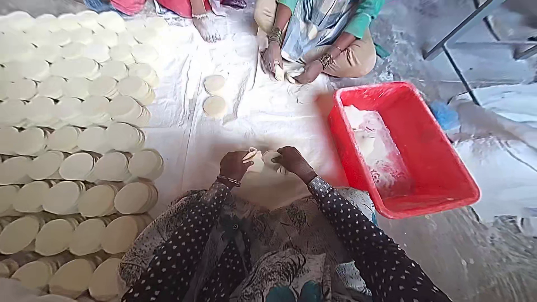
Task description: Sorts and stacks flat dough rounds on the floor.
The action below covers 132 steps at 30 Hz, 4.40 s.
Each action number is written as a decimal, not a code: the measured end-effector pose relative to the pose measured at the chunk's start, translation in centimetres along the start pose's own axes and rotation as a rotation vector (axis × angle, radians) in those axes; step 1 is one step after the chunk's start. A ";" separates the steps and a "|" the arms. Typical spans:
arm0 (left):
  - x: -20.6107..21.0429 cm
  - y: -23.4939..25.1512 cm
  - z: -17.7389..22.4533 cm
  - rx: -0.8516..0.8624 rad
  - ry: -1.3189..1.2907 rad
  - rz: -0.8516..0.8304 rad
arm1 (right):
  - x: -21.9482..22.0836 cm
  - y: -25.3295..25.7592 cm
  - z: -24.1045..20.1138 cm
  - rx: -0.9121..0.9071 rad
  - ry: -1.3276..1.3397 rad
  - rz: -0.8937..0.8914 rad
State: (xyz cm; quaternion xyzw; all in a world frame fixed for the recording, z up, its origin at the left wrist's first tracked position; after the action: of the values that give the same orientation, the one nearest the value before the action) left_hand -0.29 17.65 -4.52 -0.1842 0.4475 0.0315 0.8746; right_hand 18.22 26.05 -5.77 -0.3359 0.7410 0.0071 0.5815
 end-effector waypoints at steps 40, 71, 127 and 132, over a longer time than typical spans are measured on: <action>5.4 -0.7 -1.8 0.043 -0.053 0.080 | 3.5 -0.5 -0.2 -0.096 0.038 0.011; 5.8 -0.6 -2.7 0.023 -0.242 0.023 | 5.2 1.2 2.1 -0.197 0.167 0.094; 3.5 -0.8 -2.8 -0.009 -0.322 0.143 | 2.9 0.6 6.6 0.271 0.539 0.319; 1.1 -0.7 -1.0 0.217 -0.157 0.237 | 2.6 0.8 6.2 0.265 0.516 0.334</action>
State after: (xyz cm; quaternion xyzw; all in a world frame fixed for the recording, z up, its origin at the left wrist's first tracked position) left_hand -0.27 16.55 -5.79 -0.0319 0.3970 0.1001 0.9118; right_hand 22.86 27.83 -10.33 -0.1222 0.9030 -0.0793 0.4042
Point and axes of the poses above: each hand's wrist, its own y-axis towards the middle knuckle, its own x-axis out of the palm, z = x × y, the point moved 3 cm from there along y, towards the middle knuckle, and after that the axes turned 10 degrees about -y, right-handed, at the moved point
